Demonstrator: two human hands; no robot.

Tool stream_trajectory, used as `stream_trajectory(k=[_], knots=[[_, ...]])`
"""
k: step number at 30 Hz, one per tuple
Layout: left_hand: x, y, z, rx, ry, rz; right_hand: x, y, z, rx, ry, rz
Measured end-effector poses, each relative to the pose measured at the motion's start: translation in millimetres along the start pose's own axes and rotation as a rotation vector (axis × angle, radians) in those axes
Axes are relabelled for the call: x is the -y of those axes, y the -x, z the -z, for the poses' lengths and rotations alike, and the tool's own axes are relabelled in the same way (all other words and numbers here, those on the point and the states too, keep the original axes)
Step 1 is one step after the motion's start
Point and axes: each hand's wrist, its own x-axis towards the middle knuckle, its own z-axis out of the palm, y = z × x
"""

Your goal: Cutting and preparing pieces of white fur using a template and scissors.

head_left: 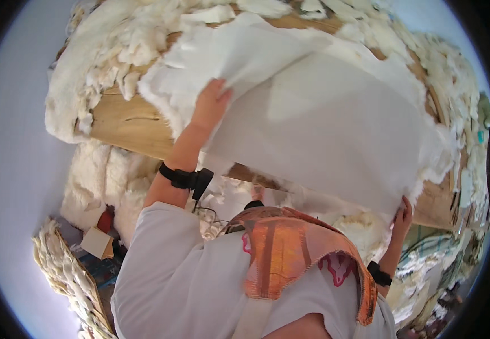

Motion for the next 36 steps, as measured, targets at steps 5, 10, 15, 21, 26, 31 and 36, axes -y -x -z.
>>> stream_trajectory(k=[5, 10, 15, 21, 26, 31, 36], knots=[[124.3, -5.6, 88.4, -0.477, 0.131, 0.161, -6.9, -5.2, -4.3, -0.014, -0.011, 0.025], [169.5, 32.0, 106.5, -0.609, -0.032, 0.364, -36.9, -5.2, 7.9, -0.066, 0.018, 0.030], [201.5, 39.3, 105.5, -0.518, 0.466, 0.575, -19.2, -12.8, 4.7, 0.007, 0.089, -0.099], [146.5, 21.6, 106.1, -0.421, -0.079, 0.252, -14.6, -12.4, 0.6, -0.013, 0.052, -0.016], [127.5, 13.7, 94.3, -0.060, -0.306, -0.223, -10.8, -8.4, 3.7, -0.029, 0.149, 0.023], [178.3, -2.3, 90.2, -0.185, 0.043, 0.076, -3.5, -7.7, -8.2, -0.027, 0.020, -0.059], [202.6, -28.1, 116.6, -0.125, 0.302, 0.354, -24.0, 15.8, 2.9, -0.060, 0.135, -0.035]])
